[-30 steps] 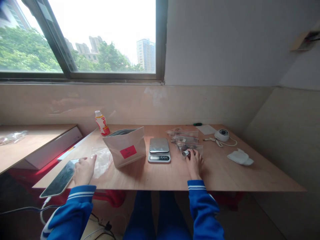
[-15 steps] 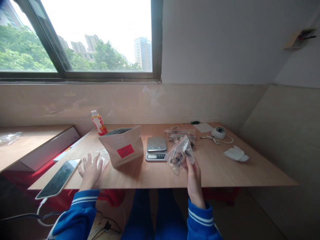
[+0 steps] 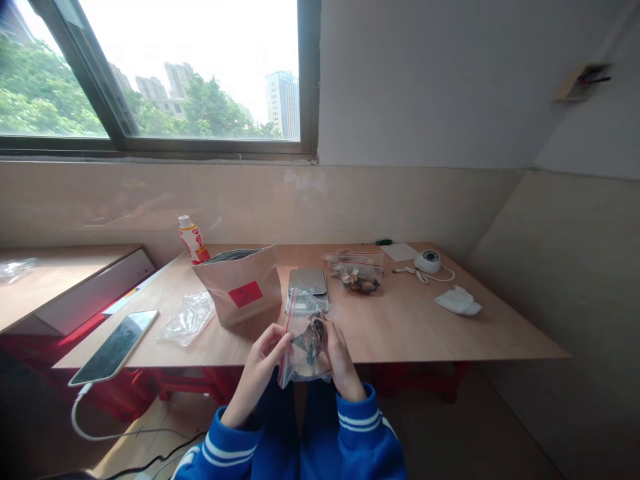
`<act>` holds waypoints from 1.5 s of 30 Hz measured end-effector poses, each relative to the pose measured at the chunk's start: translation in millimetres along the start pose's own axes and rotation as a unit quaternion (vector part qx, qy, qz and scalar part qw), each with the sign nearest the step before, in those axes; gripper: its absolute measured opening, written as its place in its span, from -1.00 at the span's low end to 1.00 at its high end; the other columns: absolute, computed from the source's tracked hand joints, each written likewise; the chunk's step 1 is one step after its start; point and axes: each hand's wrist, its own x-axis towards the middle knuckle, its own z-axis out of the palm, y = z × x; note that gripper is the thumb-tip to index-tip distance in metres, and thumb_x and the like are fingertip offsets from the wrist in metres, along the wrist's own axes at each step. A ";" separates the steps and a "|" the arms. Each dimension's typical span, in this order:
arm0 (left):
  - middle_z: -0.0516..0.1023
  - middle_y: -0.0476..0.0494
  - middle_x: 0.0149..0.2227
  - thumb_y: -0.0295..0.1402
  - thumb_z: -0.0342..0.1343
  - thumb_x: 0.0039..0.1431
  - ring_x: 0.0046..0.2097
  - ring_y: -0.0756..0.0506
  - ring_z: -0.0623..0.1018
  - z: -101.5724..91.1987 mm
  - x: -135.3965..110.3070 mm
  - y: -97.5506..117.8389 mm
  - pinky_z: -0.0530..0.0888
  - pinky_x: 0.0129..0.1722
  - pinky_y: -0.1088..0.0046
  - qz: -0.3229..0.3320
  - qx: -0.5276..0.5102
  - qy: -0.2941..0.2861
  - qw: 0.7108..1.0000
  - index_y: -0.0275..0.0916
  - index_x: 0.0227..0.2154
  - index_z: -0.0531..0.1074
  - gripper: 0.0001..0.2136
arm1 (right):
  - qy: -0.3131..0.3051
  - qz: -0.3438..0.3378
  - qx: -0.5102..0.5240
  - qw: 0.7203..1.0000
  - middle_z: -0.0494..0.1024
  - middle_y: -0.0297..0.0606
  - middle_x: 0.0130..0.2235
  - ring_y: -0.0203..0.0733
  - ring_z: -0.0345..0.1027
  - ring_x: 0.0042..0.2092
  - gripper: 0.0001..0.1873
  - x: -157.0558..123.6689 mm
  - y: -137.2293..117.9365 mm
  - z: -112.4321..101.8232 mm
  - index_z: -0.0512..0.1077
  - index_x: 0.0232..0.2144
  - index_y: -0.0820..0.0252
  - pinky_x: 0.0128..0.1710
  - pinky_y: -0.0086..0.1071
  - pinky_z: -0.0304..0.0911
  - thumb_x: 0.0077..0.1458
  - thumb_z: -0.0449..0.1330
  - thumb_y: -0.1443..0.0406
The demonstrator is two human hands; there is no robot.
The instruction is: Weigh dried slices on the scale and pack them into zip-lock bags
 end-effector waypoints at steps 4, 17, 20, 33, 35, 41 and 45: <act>0.35 0.07 -0.59 -0.14 0.12 0.04 -0.58 0.06 0.35 -4.0 -0.1 -6.4 0.33 -0.56 0.56 -0.027 -0.050 0.007 0.998 -0.23 -0.49 0.23 -0.72 | 0.130 -0.099 -0.131 0.978 0.47 -0.23 -0.25 -0.17 0.39 -0.24 -0.57 2.8 6.1 3.0 0.28 -0.15 0.16 -0.24 -0.32 0.31 -0.02 0.17 0.07; 0.30 0.07 -0.56 -0.32 0.15 -0.01 -0.45 0.04 0.34 10.0 -3.2 -18.4 0.29 -0.43 0.58 0.070 0.015 0.091 0.993 -0.25 -0.57 0.22 -0.79 | -0.035 -0.151 -0.255 0.954 0.48 -0.27 -0.39 -0.22 0.41 -0.36 -0.82 -29.6 -24.1 39.5 0.35 -0.38 0.19 -0.31 -0.40 0.34 0.01 0.19 0.20; 0.27 0.09 -0.56 -0.35 0.14 -0.01 -0.47 0.05 0.29 10.6 -4.3 -22.2 0.26 -0.45 0.59 0.080 0.048 0.129 0.987 -0.24 -0.57 0.21 -0.80 | -0.042 -0.127 -0.228 0.964 0.53 -0.24 -0.40 -0.18 0.45 -0.35 -0.80 -30.2 -23.3 41.4 0.40 -0.39 0.21 -0.32 -0.39 0.36 0.02 0.17 0.17; 0.42 -0.03 -0.48 -0.17 0.11 0.05 -0.38 -0.03 0.44 -5.9 -3.5 -14.7 0.37 -0.32 0.47 0.067 0.018 0.091 0.993 -0.27 -0.54 0.33 -0.74 | 0.090 -0.139 -0.211 0.963 0.59 -0.19 -0.38 -0.12 0.48 -0.33 -0.70 -16.9 -21.1 17.0 0.49 -0.39 0.23 -0.30 -0.35 0.37 0.04 0.15 0.10; 0.39 0.00 -0.52 -0.16 0.14 0.02 -0.41 -0.02 0.42 -11.8 -5.8 -13.1 0.36 -0.34 0.48 0.075 0.037 0.178 0.980 -0.26 -0.55 0.32 -0.74 | 0.145 -0.146 -0.190 0.960 0.59 -0.16 -0.35 -0.10 0.48 -0.30 -0.66 -11.4 -22.7 5.6 0.48 -0.37 0.25 -0.25 -0.31 0.37 0.01 0.17 0.07; 0.44 -0.05 -0.42 -0.10 0.10 0.03 -0.34 -0.03 0.43 -13.6 -7.0 -16.2 0.37 -0.30 0.48 0.076 0.010 0.161 0.984 -0.25 -0.47 0.36 -0.72 | 0.128 -0.147 -0.130 0.972 0.57 -0.15 -0.36 -0.14 0.47 -0.37 -0.62 -7.9 -29.5 -3.9 0.45 -0.34 0.29 -0.29 -0.27 0.40 -0.04 0.22 0.05; 0.46 -0.23 -0.10 0.01 -0.07 0.10 -0.10 -0.14 0.47 -12.3 1.0 -41.9 0.40 -0.11 0.32 0.019 -0.102 0.152 0.983 -0.24 -0.25 0.38 -0.59 | 0.101 -0.146 -0.097 0.979 0.57 -0.17 -0.38 -0.15 0.46 -0.38 -0.61 -9.8 -32.7 10.9 0.44 -0.35 0.27 -0.34 -0.28 0.42 -0.06 0.23 0.04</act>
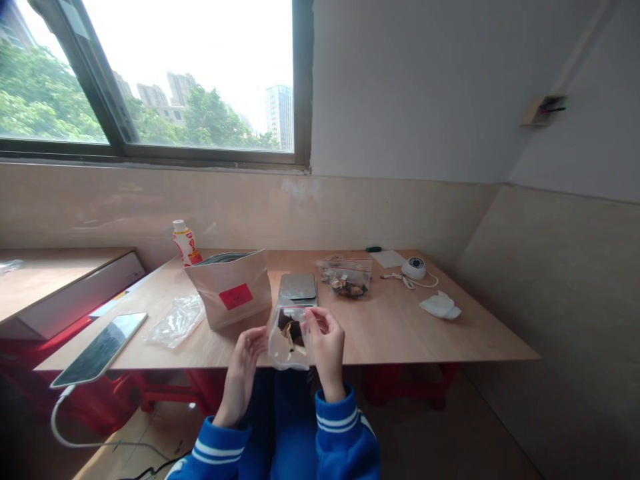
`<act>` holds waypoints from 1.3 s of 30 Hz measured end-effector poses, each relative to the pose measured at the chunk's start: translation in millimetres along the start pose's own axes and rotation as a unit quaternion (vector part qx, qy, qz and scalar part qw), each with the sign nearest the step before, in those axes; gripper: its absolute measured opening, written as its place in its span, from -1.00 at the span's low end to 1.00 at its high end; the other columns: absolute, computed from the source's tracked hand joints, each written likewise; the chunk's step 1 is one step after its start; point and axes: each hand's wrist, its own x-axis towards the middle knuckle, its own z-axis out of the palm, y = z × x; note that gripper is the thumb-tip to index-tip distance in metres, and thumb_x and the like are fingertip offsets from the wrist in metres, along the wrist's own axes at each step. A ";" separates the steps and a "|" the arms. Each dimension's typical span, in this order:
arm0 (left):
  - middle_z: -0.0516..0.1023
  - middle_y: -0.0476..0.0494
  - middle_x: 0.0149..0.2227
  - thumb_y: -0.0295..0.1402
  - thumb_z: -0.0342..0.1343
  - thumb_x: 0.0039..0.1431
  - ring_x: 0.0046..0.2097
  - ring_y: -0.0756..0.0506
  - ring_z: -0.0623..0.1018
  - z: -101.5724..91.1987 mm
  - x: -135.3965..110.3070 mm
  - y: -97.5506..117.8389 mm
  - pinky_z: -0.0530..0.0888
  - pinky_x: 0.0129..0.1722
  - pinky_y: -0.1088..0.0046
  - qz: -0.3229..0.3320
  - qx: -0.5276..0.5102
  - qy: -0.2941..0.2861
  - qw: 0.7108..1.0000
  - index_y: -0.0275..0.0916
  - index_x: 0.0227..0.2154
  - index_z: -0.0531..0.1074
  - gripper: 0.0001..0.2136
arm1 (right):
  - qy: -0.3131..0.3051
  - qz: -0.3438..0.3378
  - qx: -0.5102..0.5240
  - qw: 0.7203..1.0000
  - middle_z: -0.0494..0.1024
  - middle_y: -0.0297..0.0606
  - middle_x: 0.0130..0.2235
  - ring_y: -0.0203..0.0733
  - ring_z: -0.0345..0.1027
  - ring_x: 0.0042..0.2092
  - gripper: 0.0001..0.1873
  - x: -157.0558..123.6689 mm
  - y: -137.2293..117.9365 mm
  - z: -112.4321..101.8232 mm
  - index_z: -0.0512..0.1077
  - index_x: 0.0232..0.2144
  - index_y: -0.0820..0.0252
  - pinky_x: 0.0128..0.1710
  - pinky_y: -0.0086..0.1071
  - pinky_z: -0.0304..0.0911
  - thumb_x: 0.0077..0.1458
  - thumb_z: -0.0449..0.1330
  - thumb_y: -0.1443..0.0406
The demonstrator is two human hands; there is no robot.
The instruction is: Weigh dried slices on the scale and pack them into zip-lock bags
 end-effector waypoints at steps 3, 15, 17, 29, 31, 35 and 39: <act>0.38 -0.29 0.05 -0.05 0.17 -0.09 0.07 -0.24 0.40 -0.7 0.5 -22.8 0.37 -0.01 0.24 -0.061 -0.009 -0.008 0.998 -0.21 -0.07 0.32 -0.47 | -0.020 0.001 0.021 1.000 0.56 -0.18 -0.38 -0.17 0.45 -0.40 -0.62 3.3 -2.3 12.2 0.43 -0.35 0.25 -0.37 -0.31 0.41 -0.07 0.24 0.04; 0.44 -0.25 0.03 -0.26 0.27 -0.12 0.09 -0.20 0.40 -13.1 25.1 -7.7 0.26 0.14 0.21 -0.026 0.011 -0.032 0.999 -0.23 0.00 0.26 -0.43 | -0.271 -0.194 -0.177 0.926 0.51 -0.25 -0.24 -0.24 0.41 -0.21 -0.80 35.8 -24.0 36.3 0.48 -0.26 0.16 -0.18 -0.37 0.32 0.11 0.07 0.31; 0.43 -0.24 0.04 -0.26 0.26 -0.13 0.08 -0.21 0.41 -19.1 40.1 -6.8 0.28 0.12 0.21 -0.014 0.036 -0.051 0.998 -0.22 0.00 0.25 -0.42 | -0.362 -0.192 -0.215 0.887 0.53 -0.27 -0.26 -0.24 0.42 -0.25 -0.80 44.0 -21.0 42.8 0.48 -0.25 0.17 -0.20 -0.38 0.32 0.08 0.09 0.36; 0.50 -0.21 -0.08 -0.30 0.29 -0.23 0.03 -0.27 0.44 -41.2 66.9 -19.4 0.29 0.09 0.14 -0.006 0.124 -0.053 0.991 -0.24 -0.13 0.33 -0.49 | -0.501 -0.212 -0.305 0.781 0.57 -0.25 -0.19 -0.14 0.45 -0.20 -0.50 67.8 37.7 90.9 0.43 -0.06 0.10 -0.23 -0.40 0.32 -0.13 0.31 0.35; 0.50 -0.21 -0.08 -0.30 0.28 -0.23 0.02 -0.26 0.45 -44.1 68.4 -21.9 0.30 0.09 0.14 0.000 0.123 -0.047 0.991 -0.23 -0.13 0.33 -0.50 | -0.506 -0.204 -0.311 0.778 0.57 -0.21 -0.17 -0.12 0.45 -0.18 -0.54 67.3 38.9 92.8 0.43 -0.06 0.13 -0.22 -0.38 0.32 -0.09 0.28 0.34; 0.53 -0.23 -0.12 -0.31 0.27 -0.20 -0.01 -0.27 0.47 -46.8 69.3 -23.0 0.30 0.08 0.14 -0.005 0.123 -0.039 0.992 -0.25 -0.19 0.39 -0.58 | -0.545 -0.182 -0.268 0.773 0.56 -0.23 -0.18 -0.15 0.44 -0.19 -0.68 69.0 30.8 90.1 0.45 -0.12 0.18 -0.22 -0.40 0.32 0.02 0.17 0.34; 0.54 -0.23 -0.12 -0.32 0.28 -0.21 0.01 -0.28 0.46 -44.8 67.5 -19.6 0.30 0.07 0.13 -0.004 0.116 -0.030 0.993 -0.24 -0.19 0.41 -0.58 | -0.562 -0.150 -0.239 0.777 0.57 -0.29 -0.23 -0.21 0.44 -0.23 -0.69 70.5 28.3 86.9 0.47 -0.15 0.16 -0.27 -0.46 0.32 0.02 0.13 0.40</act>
